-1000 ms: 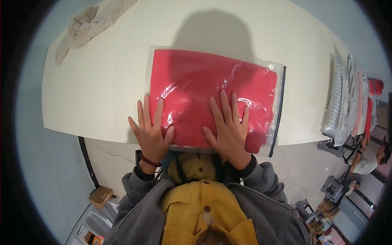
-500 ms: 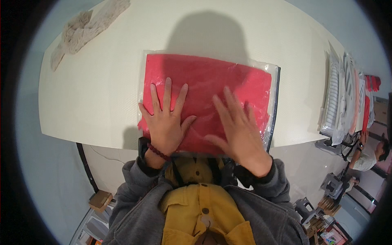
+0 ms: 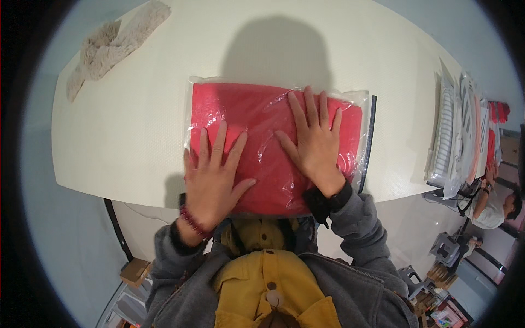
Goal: The person folds a red scarf on a white table, aligning edges and smoothing the fabric. They then place the folded scarf into a clear plastic bag and press it flat.
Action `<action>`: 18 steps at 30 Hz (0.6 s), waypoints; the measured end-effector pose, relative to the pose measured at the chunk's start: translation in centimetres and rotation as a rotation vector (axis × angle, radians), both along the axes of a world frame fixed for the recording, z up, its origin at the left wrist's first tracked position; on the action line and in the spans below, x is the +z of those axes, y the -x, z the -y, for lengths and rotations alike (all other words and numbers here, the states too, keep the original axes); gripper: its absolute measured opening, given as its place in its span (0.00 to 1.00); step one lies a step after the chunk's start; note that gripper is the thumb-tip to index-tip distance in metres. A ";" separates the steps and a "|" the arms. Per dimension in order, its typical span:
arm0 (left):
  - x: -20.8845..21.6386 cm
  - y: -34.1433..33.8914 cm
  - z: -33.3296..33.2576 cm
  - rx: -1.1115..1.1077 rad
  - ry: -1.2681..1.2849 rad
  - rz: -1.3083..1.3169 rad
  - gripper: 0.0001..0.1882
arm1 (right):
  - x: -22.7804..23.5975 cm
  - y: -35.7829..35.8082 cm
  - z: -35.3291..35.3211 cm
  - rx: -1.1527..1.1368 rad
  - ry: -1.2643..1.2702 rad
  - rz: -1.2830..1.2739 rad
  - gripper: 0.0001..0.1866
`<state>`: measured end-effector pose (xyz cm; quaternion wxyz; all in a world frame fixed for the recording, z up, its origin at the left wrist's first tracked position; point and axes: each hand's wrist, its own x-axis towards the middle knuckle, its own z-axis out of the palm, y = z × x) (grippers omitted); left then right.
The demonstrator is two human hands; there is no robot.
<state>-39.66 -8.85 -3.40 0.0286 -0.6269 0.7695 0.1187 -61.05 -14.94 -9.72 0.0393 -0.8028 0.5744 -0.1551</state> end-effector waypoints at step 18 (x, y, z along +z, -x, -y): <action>-7.0 4.1 9.4 -0.200 0.455 -0.059 0.34 | 1.9 0.9 -0.8 -0.068 -0.131 0.143 0.47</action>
